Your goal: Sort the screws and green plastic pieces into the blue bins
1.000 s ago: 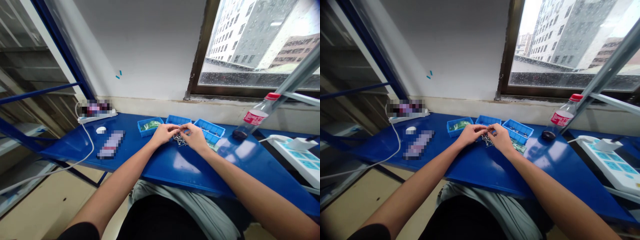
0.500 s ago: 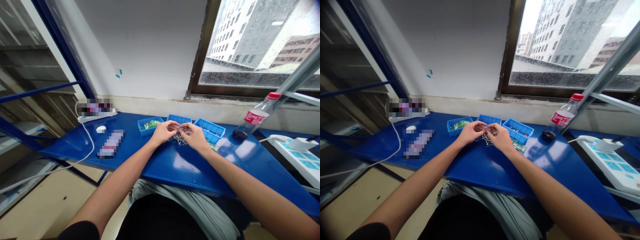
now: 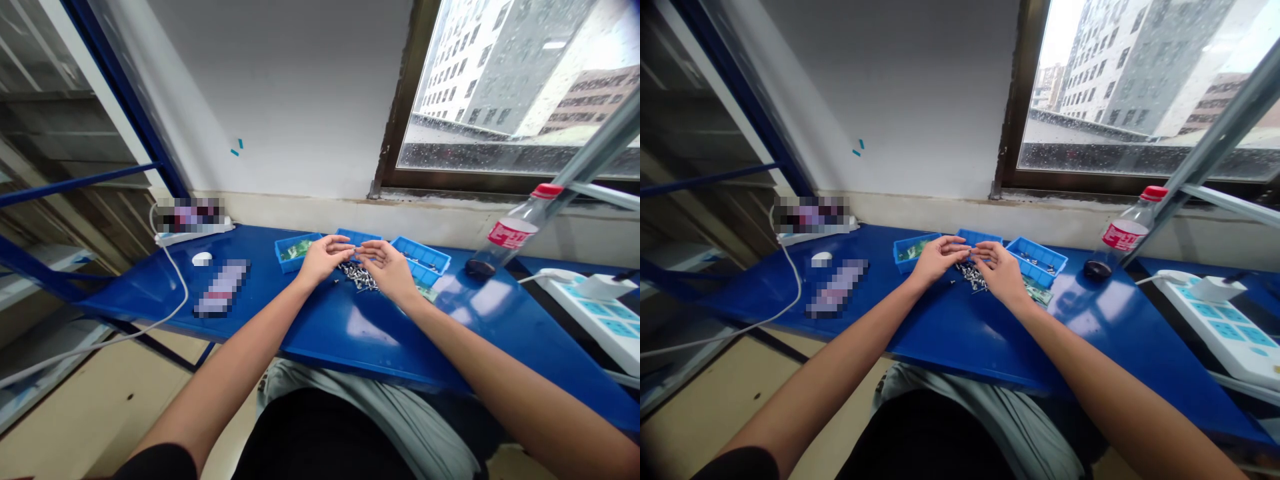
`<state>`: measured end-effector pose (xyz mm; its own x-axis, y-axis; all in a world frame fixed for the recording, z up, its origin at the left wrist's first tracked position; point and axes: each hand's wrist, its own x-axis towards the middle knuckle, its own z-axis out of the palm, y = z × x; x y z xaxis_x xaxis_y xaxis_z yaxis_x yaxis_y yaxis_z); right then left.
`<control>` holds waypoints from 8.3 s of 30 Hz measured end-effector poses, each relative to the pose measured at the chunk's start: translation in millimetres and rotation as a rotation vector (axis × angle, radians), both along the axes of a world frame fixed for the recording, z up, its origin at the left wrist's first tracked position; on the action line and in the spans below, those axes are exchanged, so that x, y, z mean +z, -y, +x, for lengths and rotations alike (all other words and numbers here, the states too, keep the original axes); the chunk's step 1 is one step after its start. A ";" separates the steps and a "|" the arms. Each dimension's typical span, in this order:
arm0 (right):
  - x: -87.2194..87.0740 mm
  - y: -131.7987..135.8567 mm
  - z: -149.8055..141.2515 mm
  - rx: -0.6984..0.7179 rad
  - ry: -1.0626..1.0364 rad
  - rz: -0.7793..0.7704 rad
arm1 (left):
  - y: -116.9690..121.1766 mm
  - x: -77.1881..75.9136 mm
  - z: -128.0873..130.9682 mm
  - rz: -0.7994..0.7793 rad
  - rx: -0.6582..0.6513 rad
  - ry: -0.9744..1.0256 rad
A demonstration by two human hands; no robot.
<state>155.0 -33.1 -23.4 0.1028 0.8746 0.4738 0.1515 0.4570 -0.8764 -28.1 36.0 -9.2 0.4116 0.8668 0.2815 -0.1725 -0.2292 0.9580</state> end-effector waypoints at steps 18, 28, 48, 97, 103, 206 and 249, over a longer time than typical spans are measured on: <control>3.4 3.8 -2.0 -0.126 0.223 0.076 | -4.1 -0.4 1.1 0.155 0.071 0.022; 2.6 3.7 -0.7 -0.138 0.272 0.092 | -3.3 0.1 2.8 -0.007 -0.024 0.124; 8.0 7.8 -2.1 -0.164 0.278 0.100 | 4.3 -1.8 2.2 0.282 0.036 -0.160; 2.9 3.3 22.2 -0.026 1.006 0.280 | 2.7 -8.3 -4.6 0.752 0.060 -0.753; -0.9 3.4 21.9 0.151 1.010 0.312 | 2.5 -6.9 -4.4 0.741 0.161 -0.672; 1.4 4.4 5.3 -0.140 0.349 0.035 | 13.6 2.3 -0.7 0.488 0.077 -0.407; -1.2 3.2 4.4 -0.141 0.388 0.027 | 10.4 -1.7 -0.2 0.545 0.010 -0.346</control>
